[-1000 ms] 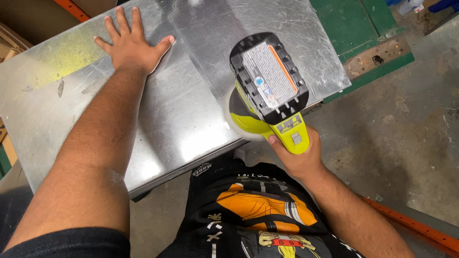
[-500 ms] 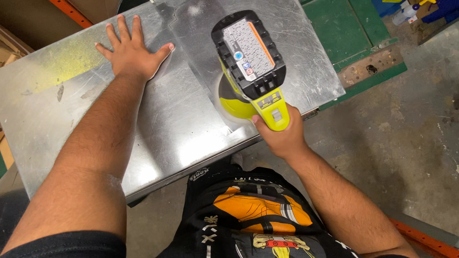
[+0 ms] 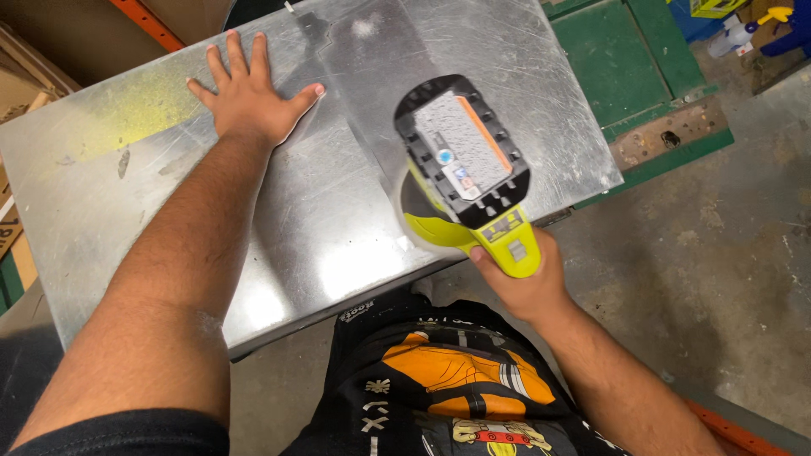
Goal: The person uses a cordless orbital sander to smooth the surface of a large metal sheet on a workbench. They move the sander across the sheet in overlapping passes, then lift a smaller cutout piece from the sheet at the end.
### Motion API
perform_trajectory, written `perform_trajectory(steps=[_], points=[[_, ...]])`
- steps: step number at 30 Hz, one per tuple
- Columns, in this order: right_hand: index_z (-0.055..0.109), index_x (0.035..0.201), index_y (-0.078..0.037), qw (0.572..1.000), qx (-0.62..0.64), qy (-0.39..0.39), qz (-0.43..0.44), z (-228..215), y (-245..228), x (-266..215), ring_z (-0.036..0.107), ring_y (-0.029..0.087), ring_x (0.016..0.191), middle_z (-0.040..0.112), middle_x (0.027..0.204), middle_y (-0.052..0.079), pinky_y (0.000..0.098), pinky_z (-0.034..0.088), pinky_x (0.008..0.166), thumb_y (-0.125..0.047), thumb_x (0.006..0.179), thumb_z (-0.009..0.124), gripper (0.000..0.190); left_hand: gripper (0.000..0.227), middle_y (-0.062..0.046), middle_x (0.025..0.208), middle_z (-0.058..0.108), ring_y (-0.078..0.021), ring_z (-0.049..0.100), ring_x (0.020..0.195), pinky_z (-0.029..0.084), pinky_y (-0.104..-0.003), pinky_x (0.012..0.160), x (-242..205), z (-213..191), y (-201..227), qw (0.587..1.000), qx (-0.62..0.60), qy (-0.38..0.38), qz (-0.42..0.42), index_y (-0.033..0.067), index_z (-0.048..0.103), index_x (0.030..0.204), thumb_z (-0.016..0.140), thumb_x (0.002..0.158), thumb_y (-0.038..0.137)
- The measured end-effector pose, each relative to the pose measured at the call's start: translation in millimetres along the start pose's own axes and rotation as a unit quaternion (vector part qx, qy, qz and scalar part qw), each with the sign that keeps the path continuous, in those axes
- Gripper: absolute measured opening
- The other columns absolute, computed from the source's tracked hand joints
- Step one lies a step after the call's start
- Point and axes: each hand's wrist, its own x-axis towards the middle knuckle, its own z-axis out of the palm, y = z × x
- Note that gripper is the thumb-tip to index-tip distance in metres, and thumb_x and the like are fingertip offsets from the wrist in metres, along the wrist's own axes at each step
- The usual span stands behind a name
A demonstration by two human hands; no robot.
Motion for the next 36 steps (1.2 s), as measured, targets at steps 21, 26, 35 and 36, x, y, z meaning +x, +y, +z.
perform_trajectory(steps=[21,26,35,36], points=[[0.059,0.069,-0.014,0.999,-0.007,0.011,0.029,23.4,-8.7,57.5,0.055,0.008,0.055,0.061,0.063,-0.002,0.0262,0.041,0.047,-0.018,0.085,0.081,0.027,0.115,-0.005,0.172,-0.004,-0.0368,-0.007,0.156,-0.001,-0.076,0.117,2.5,-0.6,-1.2,1.000,0.015,-0.006,0.005,0.0217,0.010,0.167,0.035,0.080,0.091],[0.059,0.069,-0.014,1.000,0.012,-0.014,0.025,29.6,-7.3,39.6,0.057,0.009,0.056,0.064,0.065,-0.001,0.0274,0.043,0.047,-0.015,0.082,0.082,0.027,0.114,-0.006,0.172,-0.004,-0.0367,-0.006,0.156,0.001,-0.075,0.117,3.0,-0.5,-2.2,1.000,0.015,-0.001,0.004,0.0222,0.011,0.167,0.036,0.080,0.091],[0.067,0.077,-0.012,0.997,0.032,-0.062,-0.038,11.3,-9.9,-6.1,0.065,0.010,0.058,0.072,0.070,-0.001,0.0263,0.052,0.049,-0.015,0.081,0.078,0.012,0.115,-0.005,0.172,-0.005,-0.0357,-0.008,0.156,-0.003,-0.075,0.116,3.6,-0.5,-1.7,1.000,0.003,-0.009,0.004,0.0228,0.011,0.167,0.035,0.078,0.092],[0.064,0.074,-0.013,0.997,0.024,-0.062,-0.035,8.3,-11.6,-9.3,0.063,0.009,0.055,0.070,0.067,-0.001,0.0262,0.049,0.047,-0.015,0.081,0.079,0.016,0.115,-0.005,0.172,-0.005,-0.0365,-0.008,0.156,-0.003,-0.076,0.116,3.8,-0.7,-1.5,1.000,0.005,-0.009,0.005,0.0225,0.010,0.167,0.036,0.079,0.091]])
